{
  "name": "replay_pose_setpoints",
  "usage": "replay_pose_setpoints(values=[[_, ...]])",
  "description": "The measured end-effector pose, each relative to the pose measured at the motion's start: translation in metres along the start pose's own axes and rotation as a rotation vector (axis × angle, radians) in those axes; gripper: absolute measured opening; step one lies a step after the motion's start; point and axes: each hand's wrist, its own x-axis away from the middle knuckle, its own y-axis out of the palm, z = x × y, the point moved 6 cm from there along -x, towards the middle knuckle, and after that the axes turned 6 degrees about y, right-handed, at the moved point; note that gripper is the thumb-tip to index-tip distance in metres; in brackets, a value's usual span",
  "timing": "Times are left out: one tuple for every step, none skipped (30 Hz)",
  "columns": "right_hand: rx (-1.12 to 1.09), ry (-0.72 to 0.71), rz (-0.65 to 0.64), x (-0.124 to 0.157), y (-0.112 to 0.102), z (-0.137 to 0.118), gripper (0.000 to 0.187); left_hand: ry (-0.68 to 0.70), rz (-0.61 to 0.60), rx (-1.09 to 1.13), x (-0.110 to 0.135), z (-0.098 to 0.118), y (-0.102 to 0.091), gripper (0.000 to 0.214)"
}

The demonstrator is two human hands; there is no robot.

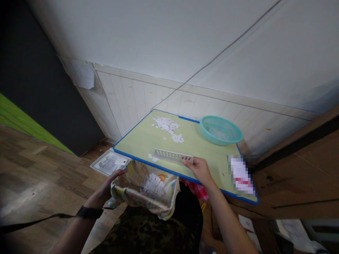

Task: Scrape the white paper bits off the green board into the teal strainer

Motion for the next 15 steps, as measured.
replay_pose_setpoints(values=[[-0.004,0.013,-0.017,0.002,0.000,0.000,0.038,-0.007,-0.013,0.005,-0.001,-0.002,-0.001,0.028],[-0.010,0.027,-0.038,0.004,0.000,0.000,0.038,-0.014,-0.023,0.010,-0.003,-0.003,-0.002,0.028],[-0.019,0.039,-0.060,0.007,0.001,0.001,0.038,-0.018,-0.030,0.014,-0.004,-0.004,-0.003,0.027],[-0.029,0.047,-0.082,0.009,0.001,0.000,0.037,-0.019,-0.035,0.019,-0.005,-0.005,-0.004,0.027],[-0.040,0.049,-0.100,0.011,0.001,0.000,0.036,-0.020,-0.039,0.024,-0.005,-0.006,-0.004,0.027],[-0.049,0.047,-0.109,0.011,0.001,0.000,0.035,-0.020,-0.045,0.029,-0.006,-0.006,-0.004,0.027],[-0.058,0.042,-0.105,0.011,0.002,0.000,0.034,-0.021,-0.053,0.034,-0.005,-0.006,-0.004,0.027],[-0.065,0.034,-0.086,0.009,0.002,0.000,0.033,-0.022,-0.062,0.039,-0.005,-0.006,-0.003,0.027],[-0.070,0.025,-0.060,0.006,0.003,0.000,0.034,-0.021,-0.070,0.043,-0.004,-0.005,-0.002,0.027],[-0.072,0.014,-0.028,0.002,0.004,0.001,0.035,-0.021,-0.075,0.044,-0.003,-0.004,-0.001,0.027],[-0.072,0.005,0.002,-0.003,0.007,0.001,0.036,-0.023,-0.079,0.045,-0.002,-0.003,0.001,0.027],[-0.069,-0.003,0.024,-0.007,0.010,0.002,0.037,-0.027,-0.081,0.044,-0.001,-0.003,0.002,0.028],[-0.064,-0.006,0.032,-0.011,0.014,0.003,0.038,-0.034,-0.082,0.042,0.001,-0.002,0.003,0.029],[-0.059,-0.007,0.028,-0.015,0.018,0.004,0.039,-0.043,-0.080,0.039,0.002,-0.002,0.004,0.029],[-0.056,-0.006,0.017,-0.017,0.022,0.004,0.040,-0.052,-0.076,0.037,0.004,-0.001,0.005,0.029]])
